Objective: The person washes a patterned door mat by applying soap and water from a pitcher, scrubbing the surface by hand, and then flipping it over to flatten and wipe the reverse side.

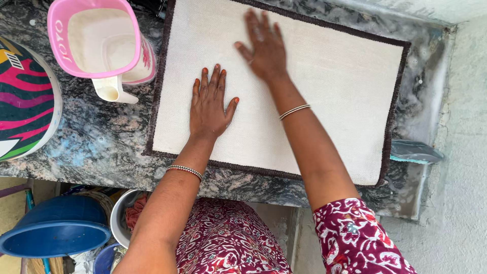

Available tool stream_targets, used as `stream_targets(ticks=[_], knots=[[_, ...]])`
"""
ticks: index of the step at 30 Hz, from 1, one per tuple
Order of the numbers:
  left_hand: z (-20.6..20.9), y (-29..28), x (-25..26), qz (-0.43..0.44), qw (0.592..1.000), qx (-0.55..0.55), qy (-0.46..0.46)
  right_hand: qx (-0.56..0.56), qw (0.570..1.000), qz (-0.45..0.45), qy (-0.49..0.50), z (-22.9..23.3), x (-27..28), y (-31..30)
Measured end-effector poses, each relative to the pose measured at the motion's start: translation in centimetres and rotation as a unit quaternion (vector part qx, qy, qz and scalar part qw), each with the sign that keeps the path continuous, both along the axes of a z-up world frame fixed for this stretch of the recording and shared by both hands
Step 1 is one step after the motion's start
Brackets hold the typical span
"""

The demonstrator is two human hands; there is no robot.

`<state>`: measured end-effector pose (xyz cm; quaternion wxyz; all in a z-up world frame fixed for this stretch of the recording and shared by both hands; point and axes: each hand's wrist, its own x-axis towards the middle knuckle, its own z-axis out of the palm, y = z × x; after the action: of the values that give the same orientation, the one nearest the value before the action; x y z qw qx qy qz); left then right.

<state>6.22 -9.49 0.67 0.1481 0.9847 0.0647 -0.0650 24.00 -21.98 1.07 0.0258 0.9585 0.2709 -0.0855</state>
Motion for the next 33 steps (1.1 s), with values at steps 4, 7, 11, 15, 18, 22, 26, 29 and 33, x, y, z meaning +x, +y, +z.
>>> stream_targets(ticks=[4, 7, 11, 15, 18, 22, 26, 29, 33], knots=[[-0.4, 0.0, -0.2, 0.004, 1.0, 0.006, -0.008, 0.0, 0.99, -0.136, -0.032, 0.3, 4.1, -11.0], [-0.4, 0.0, 0.0, 0.006, 1.0, -0.006, -0.007, 0.012, 0.96, -0.279, -0.039, 1.7, 4.5, -19.1], [-0.6, 0.0, 0.1, -0.005, 1.0, 0.012, -0.018, 0.025, 0.904, -0.425, -0.036, 2.4, 2.7, -25.9], [-0.6, 0.1, 0.1, -0.004, 0.999, -0.002, -0.033, 0.022, 0.879, -0.47, -0.073, 0.1, 0.2, -26.1], [-0.8, -0.1, -0.1, -0.004, 0.999, 0.0, -0.035, 0.048, 0.884, -0.457, -0.083, -1.1, -3.3, -23.2], [-0.9, -0.1, 0.0, -0.003, 0.999, 0.005, -0.046, 0.055, 0.916, -0.394, -0.059, -1.7, -10.1, -15.0], [-0.7, -0.3, -0.3, 0.0, 0.998, -0.013, -0.06, 0.09, 0.94, -0.321, -0.069, -0.6, -15.3, -10.3], [-0.1, -1.9, -0.4, 0.046, 0.998, -0.001, -0.036, 0.092, 0.943, -0.31, -0.077, 0.4, -15.3, -9.8], [0.2, -9.0, -3.3, -0.033, 0.999, -0.033, -0.025, 0.095, 0.942, -0.316, -0.068, 0.5, -15.4, -9.8]])
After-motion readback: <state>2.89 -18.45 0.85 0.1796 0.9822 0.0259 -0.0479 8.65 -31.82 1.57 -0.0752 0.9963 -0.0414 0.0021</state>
